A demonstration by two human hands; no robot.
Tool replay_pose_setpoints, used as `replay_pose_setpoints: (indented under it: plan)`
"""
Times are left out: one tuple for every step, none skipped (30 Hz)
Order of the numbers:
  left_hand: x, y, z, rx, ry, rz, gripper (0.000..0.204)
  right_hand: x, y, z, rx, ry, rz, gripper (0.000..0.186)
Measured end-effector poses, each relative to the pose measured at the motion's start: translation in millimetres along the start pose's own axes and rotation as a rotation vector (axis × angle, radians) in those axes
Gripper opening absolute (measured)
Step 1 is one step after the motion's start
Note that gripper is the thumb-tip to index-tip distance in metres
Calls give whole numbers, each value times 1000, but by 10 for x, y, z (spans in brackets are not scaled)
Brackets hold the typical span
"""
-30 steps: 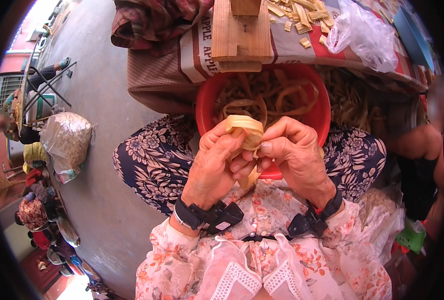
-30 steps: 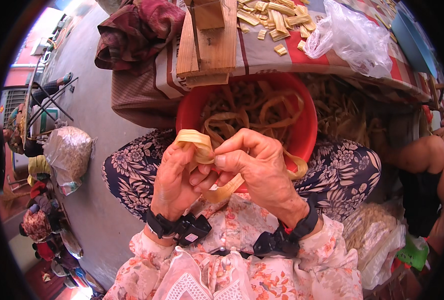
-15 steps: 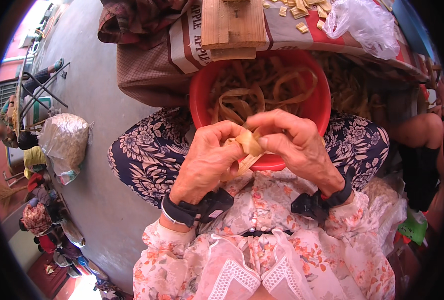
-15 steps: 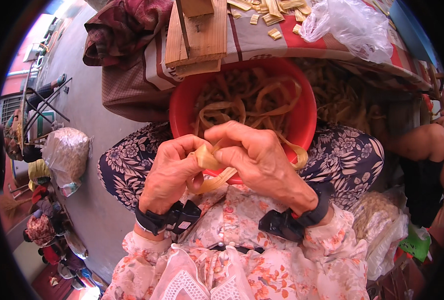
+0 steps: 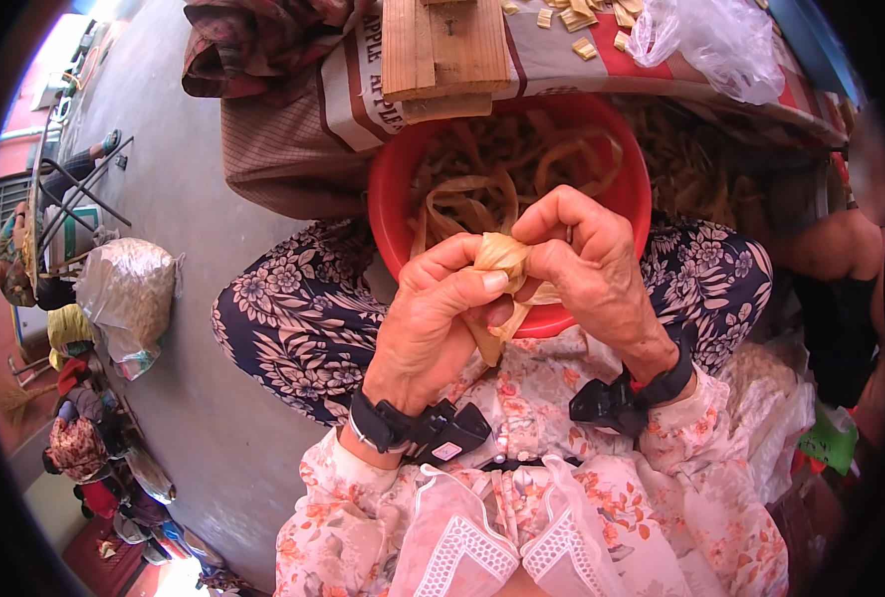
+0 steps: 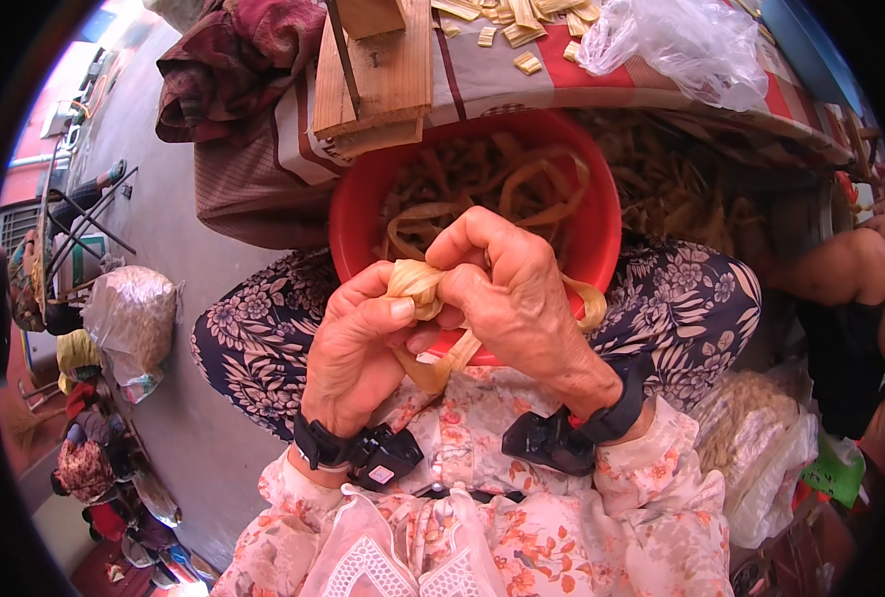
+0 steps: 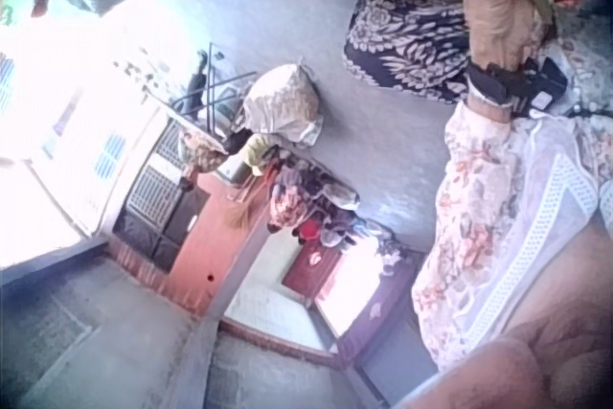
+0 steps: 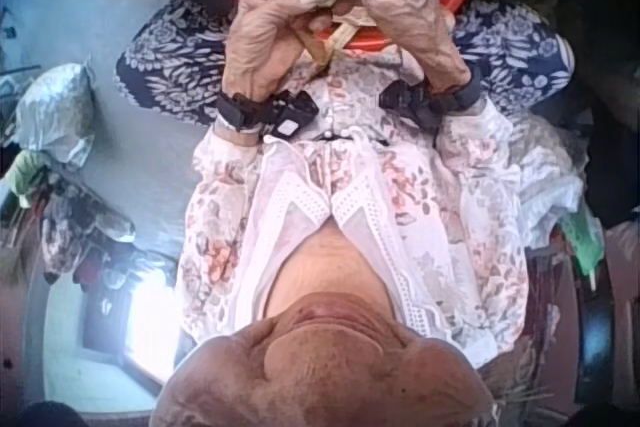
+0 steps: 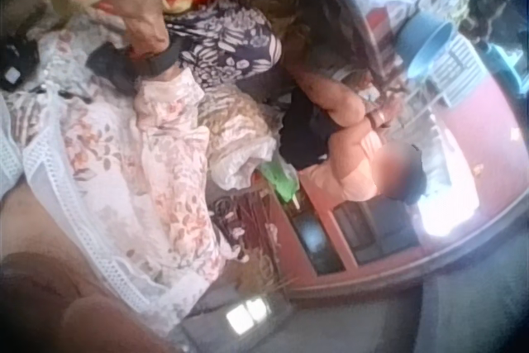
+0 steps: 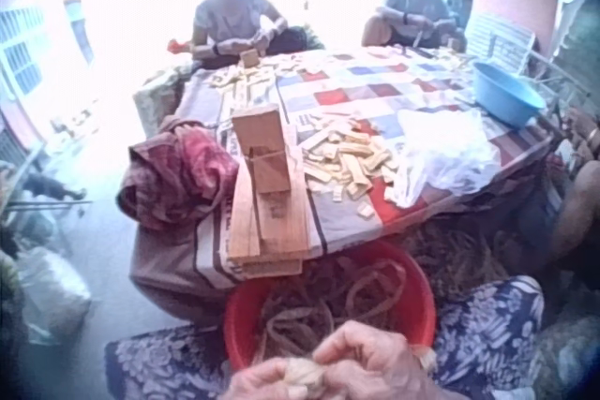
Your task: The person folds long, dried plant strips into small decorative bundles by hand, using a wooden fixture on a table to secure the strips during the process and placing finished items into a red bowl.
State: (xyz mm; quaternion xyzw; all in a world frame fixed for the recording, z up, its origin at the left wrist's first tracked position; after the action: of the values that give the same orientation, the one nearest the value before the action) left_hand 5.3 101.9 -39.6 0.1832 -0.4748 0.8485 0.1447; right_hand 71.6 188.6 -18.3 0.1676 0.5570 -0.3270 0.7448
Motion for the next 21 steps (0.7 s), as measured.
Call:
replay_pose_setpoints:
  plan:
    - [-12, -10, 5, -34, 15, -5, 16, 20, 20, -23, -29, -23, 24, 8]
    - [-12, -13, 18, -69, 30, -9, 17, 42, 31, -39, -57, -46, 49, 7]
    - [-17, -26, 28, -103, 45, -14, 17, 77, 20, -46, -85, -68, -34, 5]
    - [6, -7, 31, -85, 25, -26, 17, 18, 39, -50, -31, 12, 60, 4]
    - [32, 10, 32, -66, 5, -38, 17, -50, 35, -39, 24, 92, 154, 3]
    - [55, 28, 34, -48, -15, -51, 17, -122, 37, -12, 79, 171, 247, 3]
    - [68, 66, 28, -8, -51, -71, 17, -245, 27, 42, 125, 313, 418, 5]
    - [92, 72, 35, 24, -74, -102, 17, -368, -30, 131, 148, 542, 535, 6]
    - [125, 65, 50, 55, -96, -133, 16, -386, -75, 167, 135, 568, 570, 7]
    - [136, 75, 66, 85, -116, -159, 15, -411, -107, 203, 121, 590, 611, 9]
    - [107, 97, 75, 93, -100, -177, 14, -379, -130, 181, 53, 508, 609, 10]
    - [77, 129, 85, 100, -83, -196, 13, -354, -147, 169, -14, 425, 605, 11]
    - [58, 142, 88, 106, -64, -219, 12, -308, -155, 161, -76, 343, 598, 12]
    - [33, 121, 93, 82, -21, -201, 11, -316, -158, 155, -103, 360, 590, 14]
    - [24, 94, 106, 59, 22, -183, 11, -325, -155, 129, -130, 377, 582, 16]
    - [23, 74, 128, 37, 63, -165, 11, -330, -164, 118, -159, 394, 573, 19]
    - [20, 41, 156, -1, 118, -174, 15, -304, -142, 108, -165, 342, 522, 19]
    - [47, 8, 180, 19, 113, -269, 16, -266, -119, 106, -177, 267, 468, 18]
    - [68, -27, 211, 37, 110, -363, 17, -216, -97, 113, -188, 190, 415, 17]
    - [80, -38, 236, 56, 106, -457, 18, -156, -79, 120, -199, 113, 362, 16]
    - [82, -38, 263, 25, 120, -498, 18, -88, -64, 119, -207, 37, 304, 15]
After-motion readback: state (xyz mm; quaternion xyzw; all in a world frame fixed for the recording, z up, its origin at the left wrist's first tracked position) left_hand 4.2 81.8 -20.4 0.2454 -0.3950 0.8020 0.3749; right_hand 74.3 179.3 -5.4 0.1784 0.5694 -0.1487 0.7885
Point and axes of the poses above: each hand's wrist, its own z-axis away from the middle knuckle, its own y-axis out of the back of the hand, x = y × z, the point moved 8 cm from there along -z, towards the middle knuckle, and after that the axes turned 2 degrees about x, right-handed, at the moved point
